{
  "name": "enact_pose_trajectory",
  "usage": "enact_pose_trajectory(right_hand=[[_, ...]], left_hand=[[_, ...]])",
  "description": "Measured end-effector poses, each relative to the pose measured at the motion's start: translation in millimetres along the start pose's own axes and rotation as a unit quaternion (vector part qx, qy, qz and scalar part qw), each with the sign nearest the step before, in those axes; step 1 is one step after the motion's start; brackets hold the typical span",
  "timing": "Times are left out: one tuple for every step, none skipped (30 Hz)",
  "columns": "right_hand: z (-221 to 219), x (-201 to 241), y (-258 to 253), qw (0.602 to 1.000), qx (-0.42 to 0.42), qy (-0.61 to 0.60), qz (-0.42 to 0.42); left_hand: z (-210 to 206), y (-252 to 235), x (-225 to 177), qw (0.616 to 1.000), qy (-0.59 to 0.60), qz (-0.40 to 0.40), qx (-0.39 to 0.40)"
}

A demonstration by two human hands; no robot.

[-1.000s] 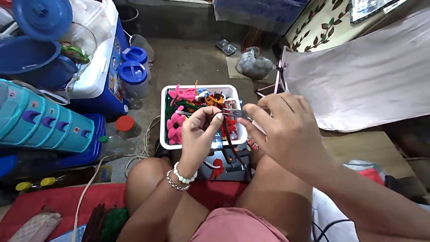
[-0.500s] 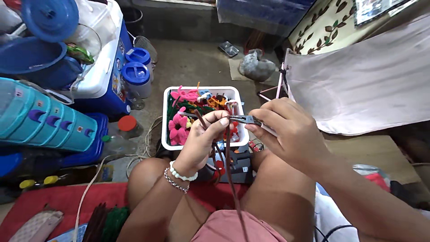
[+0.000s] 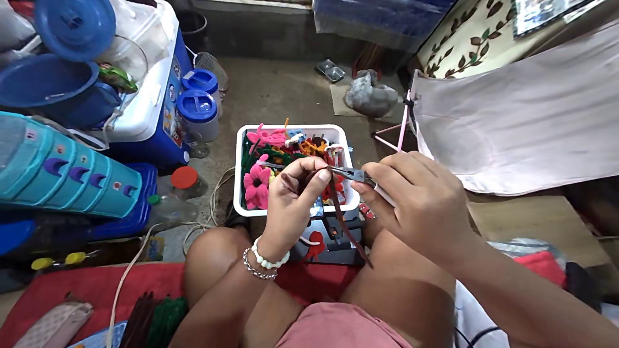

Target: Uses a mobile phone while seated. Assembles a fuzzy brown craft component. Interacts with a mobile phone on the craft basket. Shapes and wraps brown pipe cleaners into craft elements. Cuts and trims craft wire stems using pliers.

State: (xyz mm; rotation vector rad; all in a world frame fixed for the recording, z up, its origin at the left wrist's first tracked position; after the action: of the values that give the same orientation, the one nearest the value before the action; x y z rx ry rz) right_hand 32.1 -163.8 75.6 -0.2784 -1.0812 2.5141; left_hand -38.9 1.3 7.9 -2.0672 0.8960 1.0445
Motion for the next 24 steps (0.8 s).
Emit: enact_pose_trajectory(right_hand=[[0, 0, 0, 1.000, 0.000, 0.000, -0.001], [0, 1, 0, 1.000, 0.002, 0.000, -0.001], [-1, 1, 0, 1.000, 0.003, 0.001, 0.000], [-1, 1, 0, 1.000, 0.004, 0.003, 0.000], [-1, 1, 0, 1.000, 0.007, 0.004, 0.000], [0, 2, -1, 1.000, 0.010, 0.001, -0.002], [0, 2, -1, 1.000, 0.014, -0.005, -0.006], [0, 2, -1, 1.000, 0.017, -0.015, -0.011], [0, 2, 0, 0.999, 0.021, -0.027, -0.018], [1, 1, 0, 0.998, 0.026, -0.043, -0.027], [2, 1, 0, 0.997, 0.034, -0.057, -0.037], [2, 0, 0, 0.996, 0.043, -0.068, -0.046], [3, -1, 1, 0.994, 0.052, -0.077, -0.054], [3, -1, 1, 0.993, 0.059, -0.084, -0.061], [4, -2, 2, 0.991, 0.067, -0.090, -0.069], [4, -2, 2, 0.989, 0.075, -0.097, -0.077], [4, -2, 3, 0.988, 0.083, -0.101, -0.086], [5, -2, 4, 0.986, 0.090, -0.106, -0.093], [5, -2, 5, 0.984, 0.095, -0.110, -0.101], [4, -2, 6, 0.983, 0.100, -0.114, -0.108], [3, -2, 7, 0.981, 0.106, -0.116, -0.114], [3, -3, 8, 0.979, 0.114, -0.116, -0.121], [2, -3, 9, 0.977, 0.123, -0.113, -0.129], [2, -3, 10, 0.975, 0.134, -0.110, -0.136]], left_hand=[[0, 0, -1, 1.000, -0.008, -0.012, 0.002], [1, 0, -1, 1.000, -0.016, -0.022, 0.002], [1, 0, -1, 0.999, -0.021, -0.031, 0.002], [1, 0, 0, 0.999, -0.024, -0.038, 0.000], [2, 0, 0, 0.998, -0.031, -0.048, 0.001], [2, 0, 1, 0.997, -0.040, -0.064, 0.004], [2, 0, 1, 0.995, -0.048, -0.084, 0.009], [2, -1, 1, 0.993, -0.057, -0.101, 0.013], [2, -1, 0, 0.991, -0.068, -0.115, 0.015], [2, -1, 0, 0.988, -0.079, -0.128, 0.016], [2, -1, -1, 0.985, -0.093, -0.142, 0.018], [3, -2, -1, 0.981, -0.108, -0.158, 0.019], [3, -2, 0, 0.976, -0.125, -0.177, 0.019], [4, -2, 0, 0.969, -0.147, -0.199, 0.016], [4, -2, 0, 0.959, -0.174, -0.223, 0.010], [4, -3, -1, 0.946, -0.209, -0.249, 0.002], [3, -3, -2, 0.931, -0.243, -0.274, -0.007], [3, -2, -3, 0.915, -0.272, -0.297, -0.014], [3, -2, -4, 0.900, -0.295, -0.321, -0.018], [4, -2, -4, 0.884, -0.314, -0.346, -0.021], [5, -2, -3, 0.868, -0.333, -0.368, -0.023], [6, -1, -1, 0.849, -0.357, -0.389, -0.025], [6, 0, 1, 0.826, -0.387, -0.409, -0.028], [6, 1, 3, 0.801, -0.418, -0.427, -0.033]])
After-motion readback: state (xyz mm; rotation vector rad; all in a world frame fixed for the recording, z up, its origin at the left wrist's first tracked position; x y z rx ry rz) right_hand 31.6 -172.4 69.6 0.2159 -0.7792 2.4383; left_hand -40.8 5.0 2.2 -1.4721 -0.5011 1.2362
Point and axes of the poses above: each hand's wrist, its own y-axis away from the middle knuckle, its own z-axis out of the back of the hand, x = y × z, the point moved 2 cm from there along -y, towards the middle knuckle, and after that the axes turned 9 degrees about -x, right-handed, at the moved point
